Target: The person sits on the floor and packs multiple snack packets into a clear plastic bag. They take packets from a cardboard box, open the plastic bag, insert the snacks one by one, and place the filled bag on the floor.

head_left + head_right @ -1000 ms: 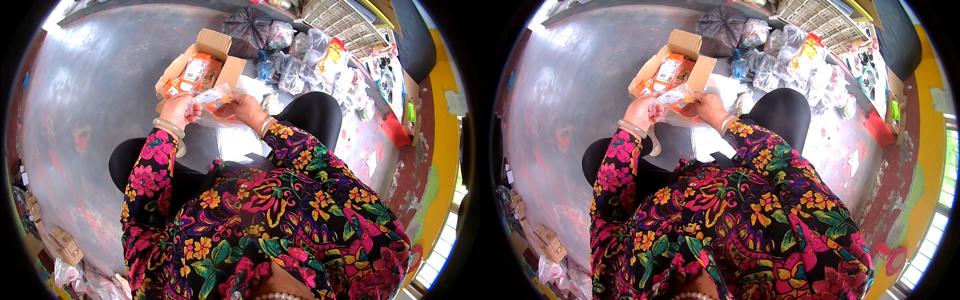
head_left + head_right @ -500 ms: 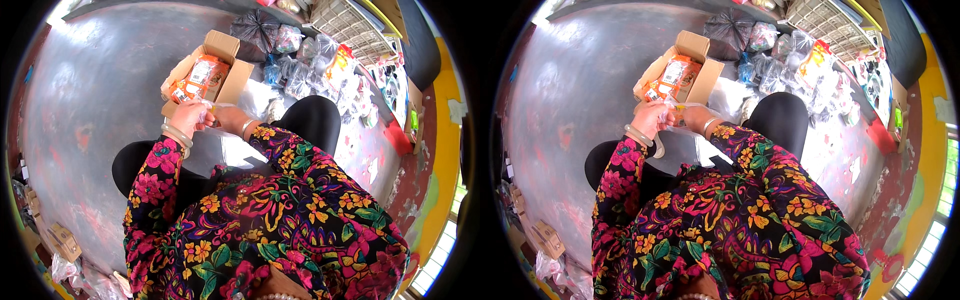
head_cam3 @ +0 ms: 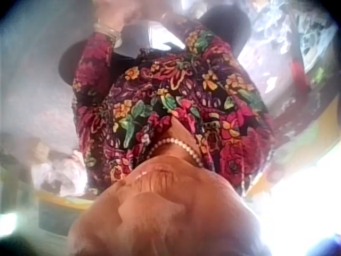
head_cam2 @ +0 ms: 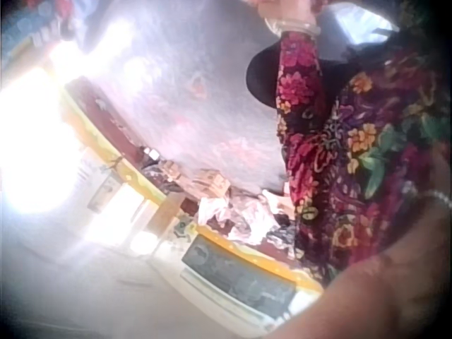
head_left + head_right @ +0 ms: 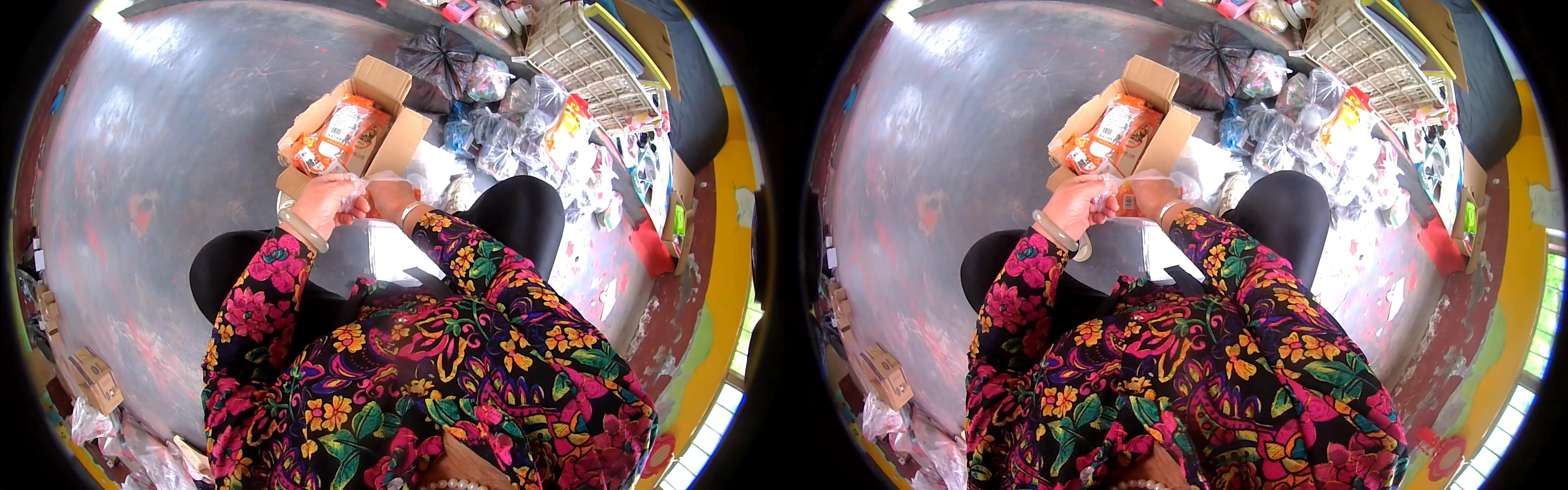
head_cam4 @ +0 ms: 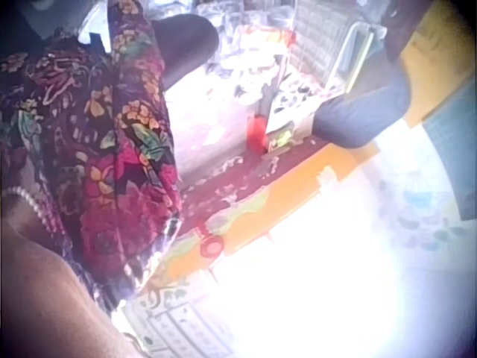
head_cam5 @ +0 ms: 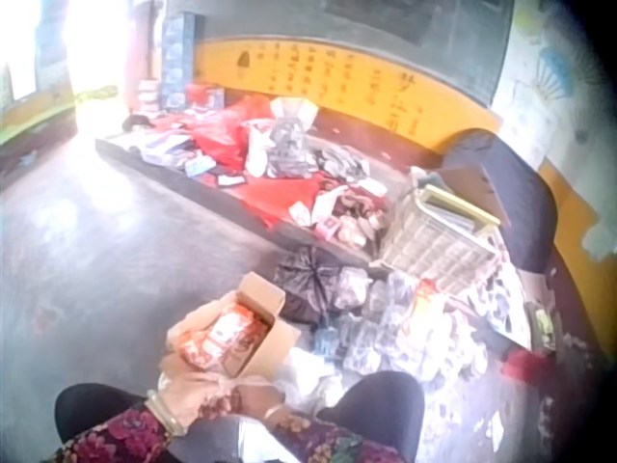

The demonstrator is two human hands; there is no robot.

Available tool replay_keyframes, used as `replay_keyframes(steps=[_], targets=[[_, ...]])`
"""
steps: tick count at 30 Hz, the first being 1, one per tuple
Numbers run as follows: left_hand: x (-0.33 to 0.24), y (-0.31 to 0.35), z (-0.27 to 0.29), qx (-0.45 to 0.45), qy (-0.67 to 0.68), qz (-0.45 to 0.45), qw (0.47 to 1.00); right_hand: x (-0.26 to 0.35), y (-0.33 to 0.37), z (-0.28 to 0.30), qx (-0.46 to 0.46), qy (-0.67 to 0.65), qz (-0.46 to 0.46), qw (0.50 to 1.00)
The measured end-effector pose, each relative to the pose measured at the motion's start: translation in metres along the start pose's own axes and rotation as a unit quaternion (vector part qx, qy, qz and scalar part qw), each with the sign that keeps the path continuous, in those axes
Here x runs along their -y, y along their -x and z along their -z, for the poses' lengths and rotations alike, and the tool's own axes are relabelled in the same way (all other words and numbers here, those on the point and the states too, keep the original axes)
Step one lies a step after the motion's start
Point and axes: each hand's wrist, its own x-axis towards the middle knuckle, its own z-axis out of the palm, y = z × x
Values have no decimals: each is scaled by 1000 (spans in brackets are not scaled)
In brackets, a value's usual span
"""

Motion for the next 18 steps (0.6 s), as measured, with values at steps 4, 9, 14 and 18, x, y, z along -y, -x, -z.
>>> replay_keyframes(steps=[4,9,14,18], targets=[[-4,7,1,-2,27,10,1000,8,2,13,6,37,7,999],[-18,16,2,-39,85,-13,996,12,-5,15,-19,33,-6,999],[-20,28,12,3,149,-54,987,33,-5,39,-50,92,31,994],[-19,33,27,-4,143,-51,988,41,-12,43,-39,124,40,991]])
